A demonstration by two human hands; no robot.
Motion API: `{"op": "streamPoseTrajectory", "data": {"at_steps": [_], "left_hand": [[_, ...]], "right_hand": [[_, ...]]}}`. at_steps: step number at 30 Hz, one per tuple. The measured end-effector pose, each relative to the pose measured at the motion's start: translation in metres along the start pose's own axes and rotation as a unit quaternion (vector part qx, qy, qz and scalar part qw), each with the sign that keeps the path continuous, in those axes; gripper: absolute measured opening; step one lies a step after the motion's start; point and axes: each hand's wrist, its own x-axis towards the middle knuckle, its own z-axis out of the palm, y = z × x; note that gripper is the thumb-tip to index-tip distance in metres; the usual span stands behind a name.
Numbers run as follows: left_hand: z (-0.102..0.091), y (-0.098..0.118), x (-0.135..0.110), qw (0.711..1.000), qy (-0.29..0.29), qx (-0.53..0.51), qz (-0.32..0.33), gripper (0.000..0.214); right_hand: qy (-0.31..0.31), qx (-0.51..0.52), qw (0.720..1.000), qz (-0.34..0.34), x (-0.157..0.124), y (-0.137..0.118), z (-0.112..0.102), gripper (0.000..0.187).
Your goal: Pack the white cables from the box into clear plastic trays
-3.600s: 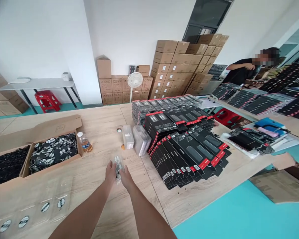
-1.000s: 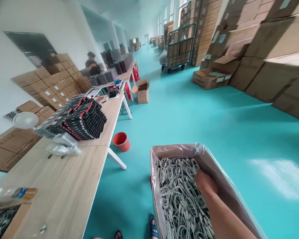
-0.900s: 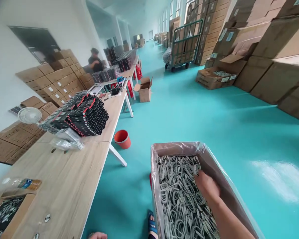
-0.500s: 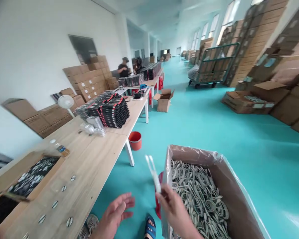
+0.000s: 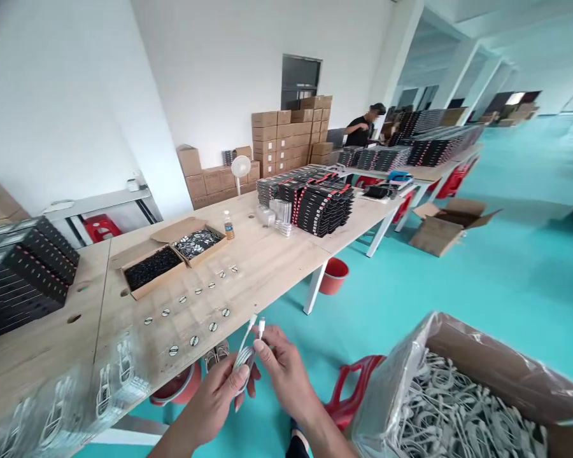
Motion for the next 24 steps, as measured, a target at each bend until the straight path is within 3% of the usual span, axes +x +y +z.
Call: {"op": "streamPoseTrajectory", "data": {"at_steps": [3,6,11,16,20,24], "left_hand": [[-0.005,-0.008,-0.008,0.996,0.055,-0.062,0.018,0.035],[-0.006,-0.016,-0.006,0.979,0.11,-0.169,0.015,0.034],[0.009,-0.026,0.019,0.95,0.129,-0.282,-0.043,0.034],[0.029,-0.038,0.066,0.925,0.179,-0.323,-0.091,0.036],[0.045,-0.04,0.097,0.938,0.227,-0.252,-0.075,0.038],[0.055,-0.036,0.11,0.975,0.219,-0.04,-0.002,0.031]], "right_hand": [[-0.082,0.051,0.995,0.021,0.014,-0.005,0.015,0.044],[-0.065,0.079,0.994,0.039,0.027,0.003,0.016,0.042],[-0.04,0.051,0.997,0.028,0.053,0.014,-0.01,0.038],[-0.019,0.051,0.998,0.028,0.077,0.024,-0.047,0.04],[-0.017,0.063,0.997,0.035,0.091,0.035,-0.074,0.044],[0.023,0.084,0.994,0.071,0.107,0.043,-0.094,0.044]]}}
